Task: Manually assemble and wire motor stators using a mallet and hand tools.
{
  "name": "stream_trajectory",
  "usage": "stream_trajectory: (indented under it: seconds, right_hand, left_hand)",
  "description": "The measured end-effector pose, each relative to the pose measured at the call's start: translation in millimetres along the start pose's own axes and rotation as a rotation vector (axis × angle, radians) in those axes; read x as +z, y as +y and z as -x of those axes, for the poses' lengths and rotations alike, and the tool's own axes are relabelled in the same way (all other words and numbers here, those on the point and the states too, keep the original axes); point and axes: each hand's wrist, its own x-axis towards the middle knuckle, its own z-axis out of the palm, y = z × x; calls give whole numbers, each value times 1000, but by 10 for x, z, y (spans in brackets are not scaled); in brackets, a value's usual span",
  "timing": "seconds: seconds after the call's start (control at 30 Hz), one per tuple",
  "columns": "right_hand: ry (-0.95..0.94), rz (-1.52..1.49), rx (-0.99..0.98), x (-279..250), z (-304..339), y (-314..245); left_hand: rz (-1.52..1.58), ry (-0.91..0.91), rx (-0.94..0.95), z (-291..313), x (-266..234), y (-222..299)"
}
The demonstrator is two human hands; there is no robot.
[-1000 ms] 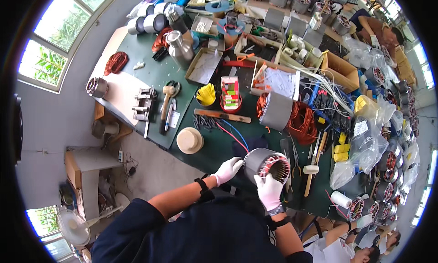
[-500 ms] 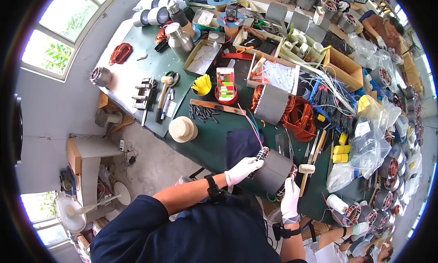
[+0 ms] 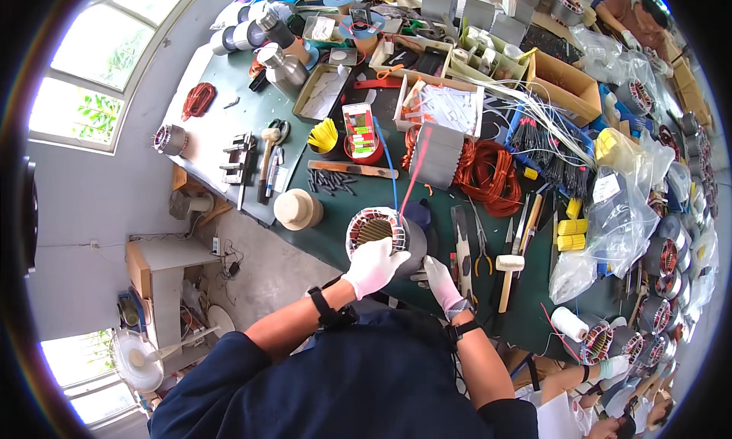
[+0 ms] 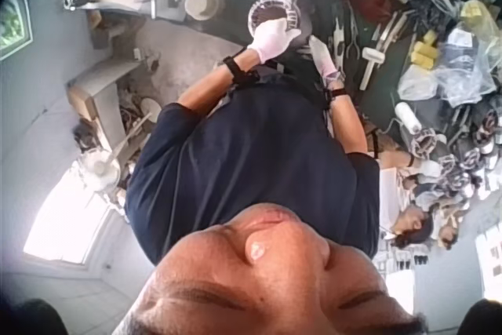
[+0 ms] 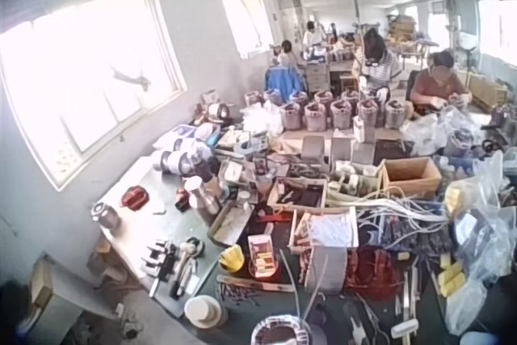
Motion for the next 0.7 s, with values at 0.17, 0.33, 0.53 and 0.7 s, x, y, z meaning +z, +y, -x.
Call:
stream_trajectory:
  seconds: [0.17, 0.33, 0.53, 0.7]
  right_hand:
    - [235, 437, -184, -62, 113, -42]
    - [414, 532, -374, -76, 456, -147]
    - [538, 659, -384, 421, 840, -569]
    - [714, 810, -255, 719, 631, -710]
  left_hand:
    - [-56, -90, 78, -23, 308, 113]
    - [15, -231, 57, -25, 280, 280]
    - [-84, 35, 202, -121, -420, -75]
    - [-205, -188, 169, -376, -343, -319]
